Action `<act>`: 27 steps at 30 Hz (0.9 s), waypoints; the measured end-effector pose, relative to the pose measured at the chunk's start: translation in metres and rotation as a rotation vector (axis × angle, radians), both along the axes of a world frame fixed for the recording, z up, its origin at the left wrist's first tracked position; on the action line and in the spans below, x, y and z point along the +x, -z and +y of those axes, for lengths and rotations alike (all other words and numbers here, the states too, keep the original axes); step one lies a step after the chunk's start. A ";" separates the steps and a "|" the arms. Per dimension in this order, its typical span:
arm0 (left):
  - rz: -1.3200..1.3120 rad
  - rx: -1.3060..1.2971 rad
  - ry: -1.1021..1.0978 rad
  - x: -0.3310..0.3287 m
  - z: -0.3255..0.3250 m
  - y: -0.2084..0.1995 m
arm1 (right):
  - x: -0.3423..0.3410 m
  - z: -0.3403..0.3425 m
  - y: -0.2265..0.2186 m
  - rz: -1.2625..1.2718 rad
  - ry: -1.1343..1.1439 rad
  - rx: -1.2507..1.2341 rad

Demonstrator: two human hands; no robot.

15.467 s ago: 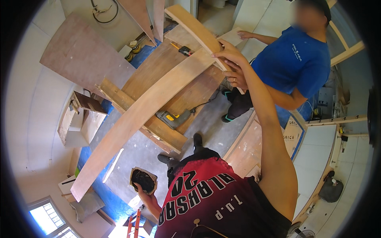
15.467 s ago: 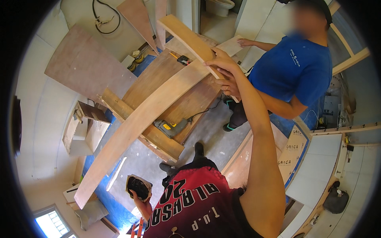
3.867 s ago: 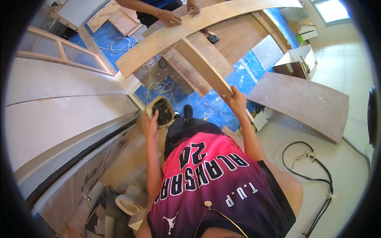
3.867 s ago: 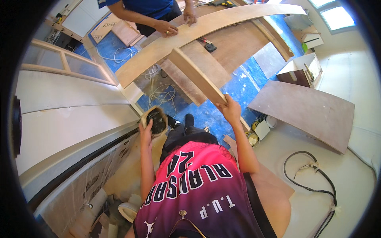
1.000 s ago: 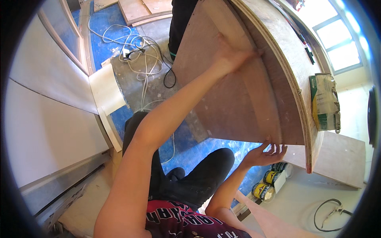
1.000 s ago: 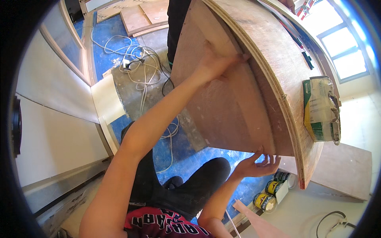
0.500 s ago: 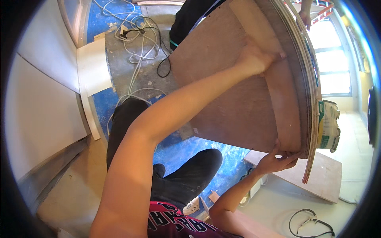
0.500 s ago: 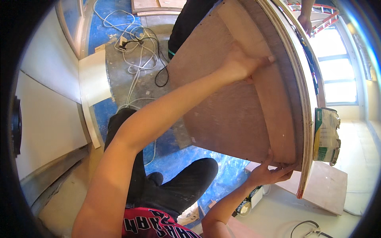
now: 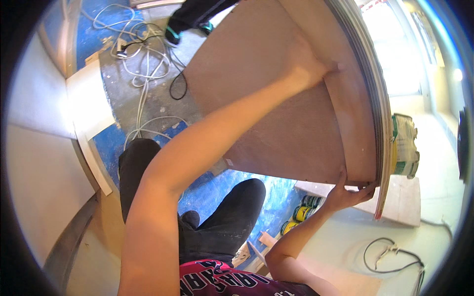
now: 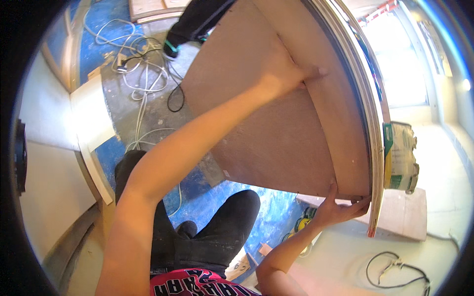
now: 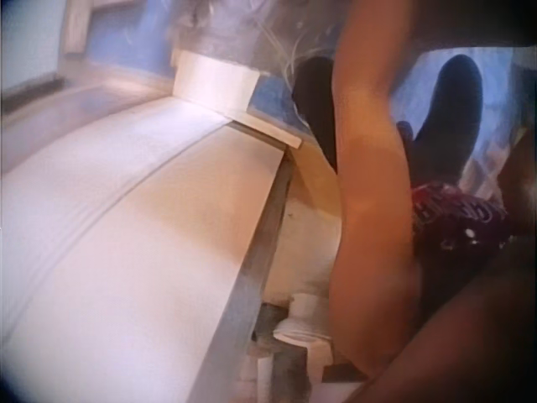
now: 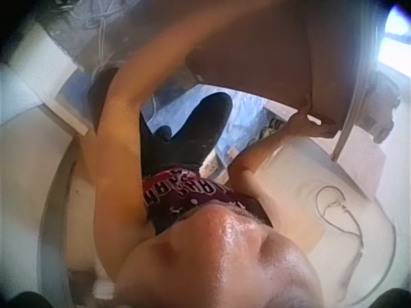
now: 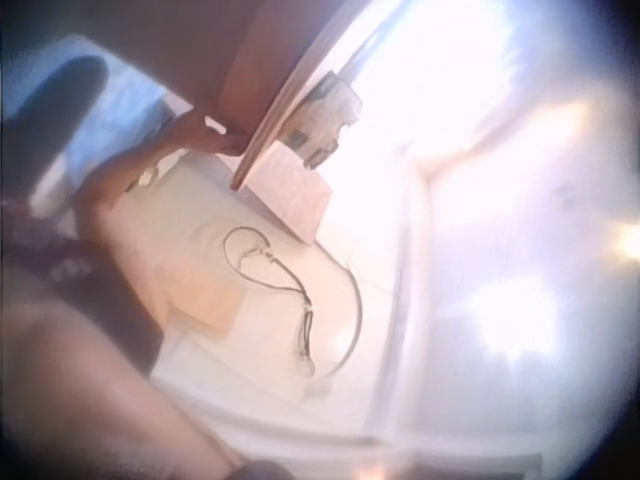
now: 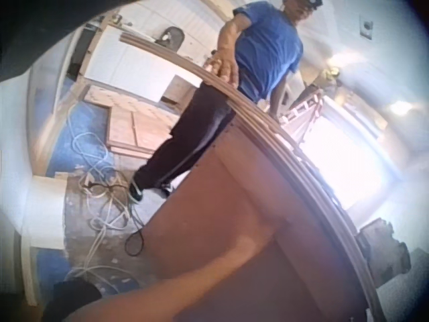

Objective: The person aligns and holds pieces of plywood against a wooden frame, handles a small box of screws, and uses a power drill to secure the boards in place.

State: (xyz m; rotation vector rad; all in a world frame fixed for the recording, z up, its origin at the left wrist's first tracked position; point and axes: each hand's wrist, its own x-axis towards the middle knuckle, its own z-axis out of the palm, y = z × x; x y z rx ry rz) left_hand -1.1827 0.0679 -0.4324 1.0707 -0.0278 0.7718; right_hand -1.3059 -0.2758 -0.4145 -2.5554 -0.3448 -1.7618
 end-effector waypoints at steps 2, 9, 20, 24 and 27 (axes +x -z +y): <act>-0.041 -0.042 0.141 0.005 -0.001 0.007 | 0.000 0.008 -0.005 0.020 0.019 0.051; -0.222 -0.030 0.170 -0.011 0.000 0.013 | 0.001 0.001 -0.007 0.018 -0.049 0.067; -0.235 0.098 0.041 -0.015 0.002 0.003 | -0.002 0.004 -0.009 -0.016 -0.071 0.067; -0.321 0.133 0.018 0.017 0.006 0.023 | -0.001 -0.001 -0.012 0.016 -0.103 0.014; -0.166 0.114 0.076 0.001 0.003 0.015 | -0.003 0.001 -0.012 0.035 -0.109 0.055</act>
